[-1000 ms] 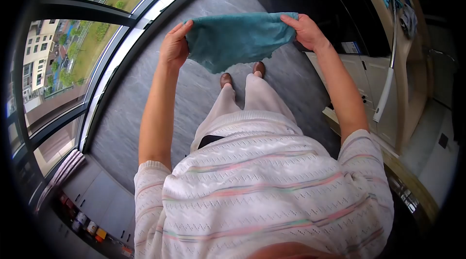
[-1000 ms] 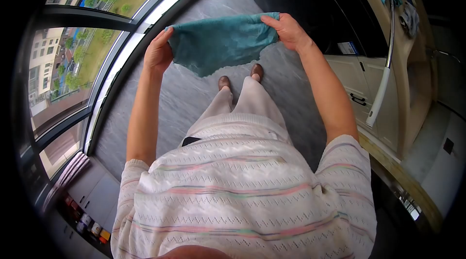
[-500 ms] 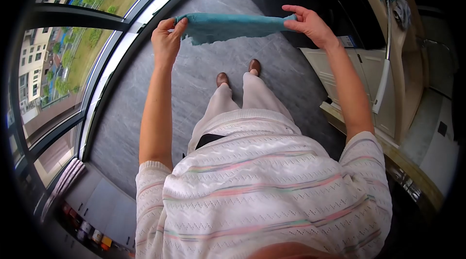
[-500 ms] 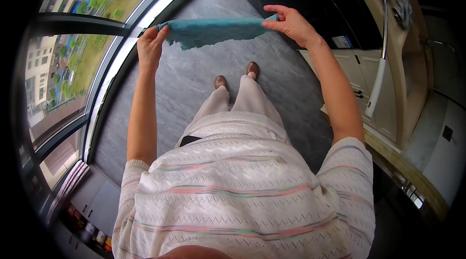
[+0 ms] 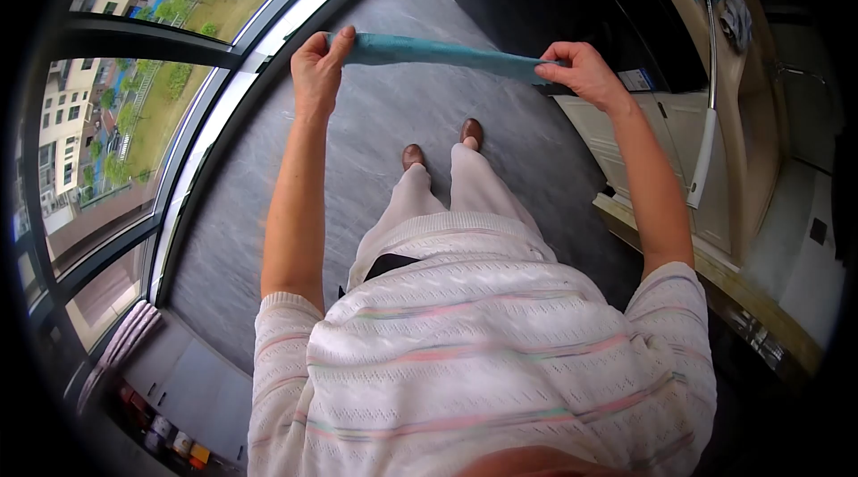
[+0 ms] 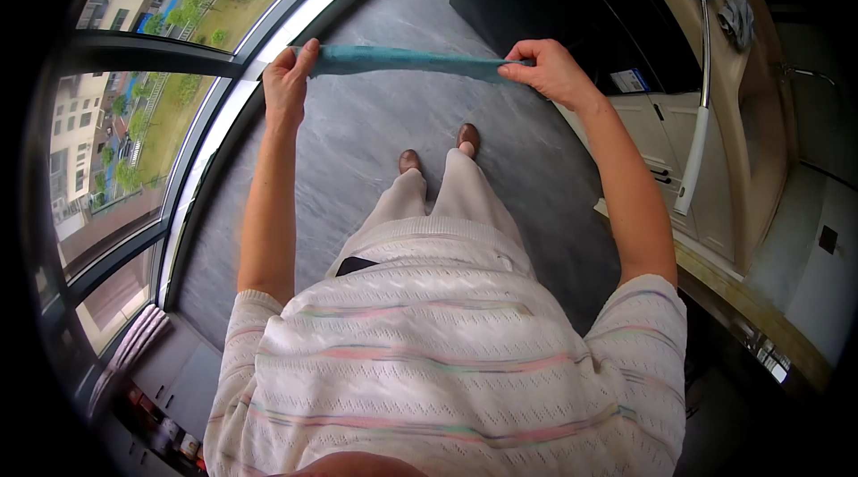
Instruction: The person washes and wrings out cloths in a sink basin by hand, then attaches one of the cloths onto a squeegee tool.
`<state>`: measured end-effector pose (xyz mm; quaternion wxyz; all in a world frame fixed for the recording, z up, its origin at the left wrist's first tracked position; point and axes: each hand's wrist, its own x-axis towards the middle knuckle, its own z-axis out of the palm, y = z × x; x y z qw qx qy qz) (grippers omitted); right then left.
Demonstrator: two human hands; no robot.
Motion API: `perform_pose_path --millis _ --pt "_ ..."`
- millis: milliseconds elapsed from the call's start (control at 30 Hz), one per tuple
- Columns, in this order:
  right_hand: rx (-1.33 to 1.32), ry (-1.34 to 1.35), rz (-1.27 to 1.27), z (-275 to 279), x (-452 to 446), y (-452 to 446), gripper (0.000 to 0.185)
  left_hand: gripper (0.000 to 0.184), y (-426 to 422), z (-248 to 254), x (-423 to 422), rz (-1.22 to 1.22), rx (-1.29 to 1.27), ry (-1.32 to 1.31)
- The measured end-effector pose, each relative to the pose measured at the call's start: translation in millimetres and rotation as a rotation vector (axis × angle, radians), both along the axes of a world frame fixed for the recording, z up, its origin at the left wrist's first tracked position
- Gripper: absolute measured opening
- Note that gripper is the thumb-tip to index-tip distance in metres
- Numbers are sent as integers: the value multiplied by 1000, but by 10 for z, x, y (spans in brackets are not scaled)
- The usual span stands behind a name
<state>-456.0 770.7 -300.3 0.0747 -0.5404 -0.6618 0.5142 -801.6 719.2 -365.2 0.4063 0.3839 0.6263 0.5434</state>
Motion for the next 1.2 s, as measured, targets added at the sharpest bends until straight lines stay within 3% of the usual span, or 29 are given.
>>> perform_pose_path --millis 100,367,467,633,667,967,1200 --pt "-13 33 -48 25 32 -23 16 39 -66 58 113 19 -39 -98" --pt "-189 207 -90 -286 20 -280 13 30 -394 -466 54 12 -274 -256" --pt "-269 168 -81 -593 35 -354 13 31 -590 -547 -61 -112 -378 -235" --pt "-277 -57 45 -1336 11 -485 20 19 -1012 -1124 -173 -191 -510 -86" --pt "-272 -113 79 -1482 -21 -509 21 12 -1085 -1128 -164 -171 -546 -66" --pt "-252 -379 261 -2601 -322 -520 20 14 -1658 -2275 -114 8 -761 12" --pt "-110 -430 347 -3475 -724 -86 20 19 -1391 -3051 -278 69 -811 145"
